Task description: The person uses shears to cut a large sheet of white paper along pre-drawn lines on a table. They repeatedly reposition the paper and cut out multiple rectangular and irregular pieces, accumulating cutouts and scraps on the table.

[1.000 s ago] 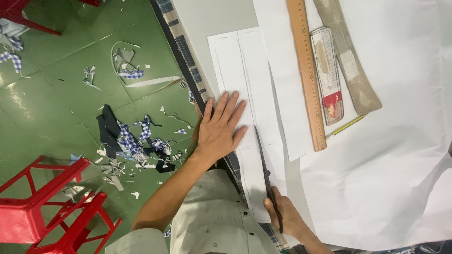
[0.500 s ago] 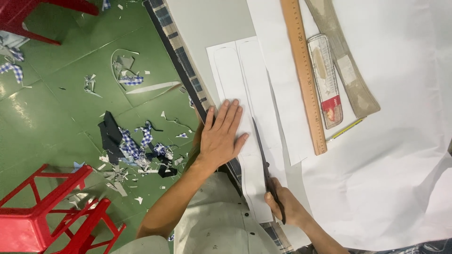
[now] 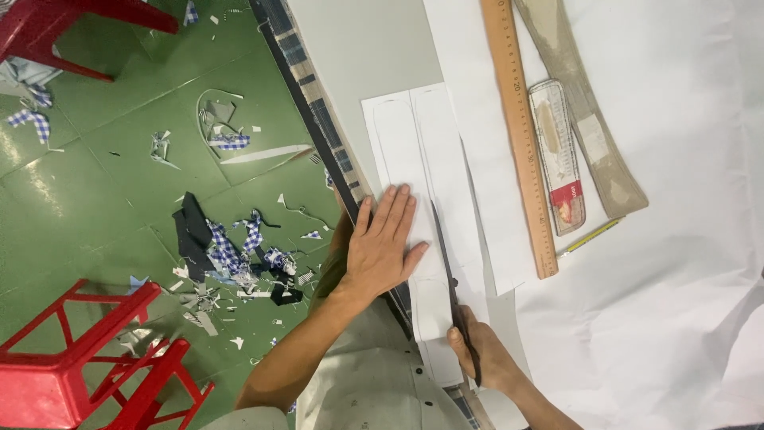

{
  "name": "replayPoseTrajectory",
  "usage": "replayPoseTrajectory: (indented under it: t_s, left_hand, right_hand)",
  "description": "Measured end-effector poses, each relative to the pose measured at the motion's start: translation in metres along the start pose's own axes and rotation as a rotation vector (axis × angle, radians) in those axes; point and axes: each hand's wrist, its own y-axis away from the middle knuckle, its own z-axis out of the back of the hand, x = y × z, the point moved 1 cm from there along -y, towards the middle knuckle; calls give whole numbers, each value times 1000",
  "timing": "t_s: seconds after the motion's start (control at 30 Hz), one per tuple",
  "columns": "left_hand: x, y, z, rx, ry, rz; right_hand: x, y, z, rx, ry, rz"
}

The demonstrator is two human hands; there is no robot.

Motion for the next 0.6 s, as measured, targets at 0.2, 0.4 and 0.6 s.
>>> replayPoseTrajectory:
  t_s: [0.2,0.4,0.6]
  left_hand:
    - [0,0,-2,4,-12,5]
    - [1,-1,4,-31,3,-2]
    - [4,-3,7,-66,137,-3]
  right_hand:
    - [-7,-3,-5,-48,-26,7]
    - [0,6,10,98,-124,-143]
    - [30,-18,27,88,-68,-34]
